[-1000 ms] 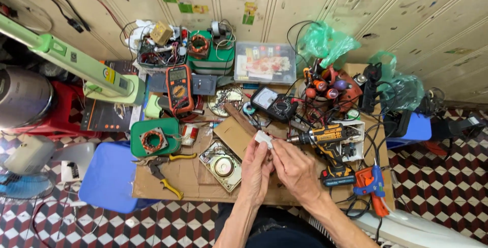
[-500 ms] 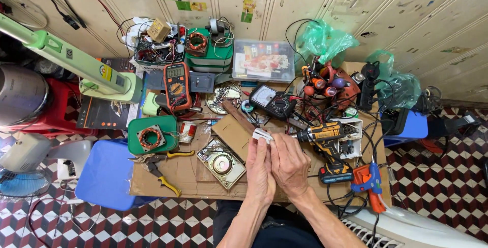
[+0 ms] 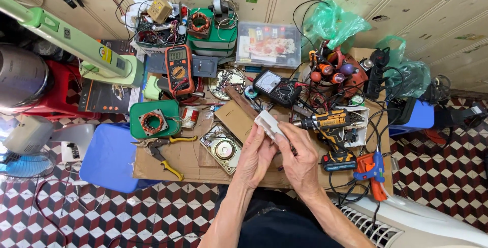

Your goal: Repairing and testing electrical components on a cluttered workbench, using pliers and a multimeter.

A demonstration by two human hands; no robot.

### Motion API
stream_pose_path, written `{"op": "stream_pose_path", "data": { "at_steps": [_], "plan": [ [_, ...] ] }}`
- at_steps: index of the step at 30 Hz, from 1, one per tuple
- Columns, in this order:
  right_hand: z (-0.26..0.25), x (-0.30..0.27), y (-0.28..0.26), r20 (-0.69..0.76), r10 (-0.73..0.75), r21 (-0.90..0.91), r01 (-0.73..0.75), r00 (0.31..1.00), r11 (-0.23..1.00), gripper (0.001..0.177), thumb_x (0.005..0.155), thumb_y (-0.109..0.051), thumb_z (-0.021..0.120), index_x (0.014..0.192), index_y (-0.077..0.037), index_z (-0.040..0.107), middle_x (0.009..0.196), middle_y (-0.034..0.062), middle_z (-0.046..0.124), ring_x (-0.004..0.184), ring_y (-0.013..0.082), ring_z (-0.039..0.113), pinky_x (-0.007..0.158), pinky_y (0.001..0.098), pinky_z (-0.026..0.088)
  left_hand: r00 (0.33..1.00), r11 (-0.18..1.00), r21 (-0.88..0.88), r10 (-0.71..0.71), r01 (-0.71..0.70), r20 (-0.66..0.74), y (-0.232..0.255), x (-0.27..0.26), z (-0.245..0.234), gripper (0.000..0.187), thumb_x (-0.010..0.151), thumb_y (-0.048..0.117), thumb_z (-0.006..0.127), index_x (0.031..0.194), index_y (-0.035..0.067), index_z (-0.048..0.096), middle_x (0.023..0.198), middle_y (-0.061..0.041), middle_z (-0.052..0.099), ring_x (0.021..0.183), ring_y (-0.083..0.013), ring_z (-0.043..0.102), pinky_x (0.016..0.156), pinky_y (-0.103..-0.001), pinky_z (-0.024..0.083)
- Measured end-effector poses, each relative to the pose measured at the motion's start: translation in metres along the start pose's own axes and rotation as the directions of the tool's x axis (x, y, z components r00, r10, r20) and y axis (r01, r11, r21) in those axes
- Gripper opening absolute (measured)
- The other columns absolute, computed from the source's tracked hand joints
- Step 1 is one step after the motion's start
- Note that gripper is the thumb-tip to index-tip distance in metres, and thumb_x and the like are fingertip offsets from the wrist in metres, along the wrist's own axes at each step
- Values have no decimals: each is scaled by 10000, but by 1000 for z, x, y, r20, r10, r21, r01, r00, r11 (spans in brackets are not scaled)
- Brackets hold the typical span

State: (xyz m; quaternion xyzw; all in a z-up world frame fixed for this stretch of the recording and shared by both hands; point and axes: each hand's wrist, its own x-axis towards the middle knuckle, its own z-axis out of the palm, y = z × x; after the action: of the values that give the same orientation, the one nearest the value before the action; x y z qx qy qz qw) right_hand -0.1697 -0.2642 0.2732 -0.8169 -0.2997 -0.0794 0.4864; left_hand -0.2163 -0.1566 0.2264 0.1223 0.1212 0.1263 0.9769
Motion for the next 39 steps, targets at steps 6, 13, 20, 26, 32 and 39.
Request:
{"op": "stream_pose_path", "data": {
  "at_steps": [6,13,20,26,32,39],
  "plan": [
    [-1,3,-2,60,168,86,-173,984,981,247,1013,-124,637,1195,22,717,1115,127,740,1015,210,705,886,308,547,1000,1000,17,-7,7,-5,2,-8,-20,436,1077,228,560,1470,54,487,1391,-70,582,1303,-198,552,1137,-408,452],
    [7,-5,23,140,483,241,-503,864,830,274,1022,-180,632,1209,-1,720,1012,61,755,903,98,654,788,247,533,996,993,115,-29,38,-82,8,-21,-17,479,1041,274,554,1469,79,469,1386,-76,599,1287,-206,579,1101,-412,483],
    [11,-11,31,120,352,189,-370,928,910,269,1029,-181,629,1205,-1,723,1019,69,757,878,102,673,767,248,540,985,967,251,3,42,-174,6,-24,-20,478,1065,286,503,1484,58,462,1350,-101,626,1220,-215,621,1020,-395,525],
    [7,-6,25,142,347,113,-363,927,925,291,989,-146,646,1236,3,690,1143,126,705,997,190,662,836,307,529,973,929,366,34,53,-227,5,-24,-21,451,1069,267,485,1459,39,479,1315,-95,654,1178,-188,652,969,-356,556],
    [4,-5,29,185,-72,-92,90,980,992,276,891,-57,731,1160,-9,689,1443,198,541,1320,367,539,1079,438,445,970,911,409,47,56,-238,-3,-24,-28,435,1070,259,489,1439,30,501,1289,-87,661,1146,-170,659,940,-342,572],
    [8,3,37,268,-224,-165,274,937,948,228,839,-71,799,1059,-52,741,1450,184,560,1390,403,498,1100,492,420,977,911,409,48,42,-208,-10,-24,-29,443,1078,241,489,1465,27,488,1302,-67,641,1154,-151,634,922,-324,563]
  ]
}}
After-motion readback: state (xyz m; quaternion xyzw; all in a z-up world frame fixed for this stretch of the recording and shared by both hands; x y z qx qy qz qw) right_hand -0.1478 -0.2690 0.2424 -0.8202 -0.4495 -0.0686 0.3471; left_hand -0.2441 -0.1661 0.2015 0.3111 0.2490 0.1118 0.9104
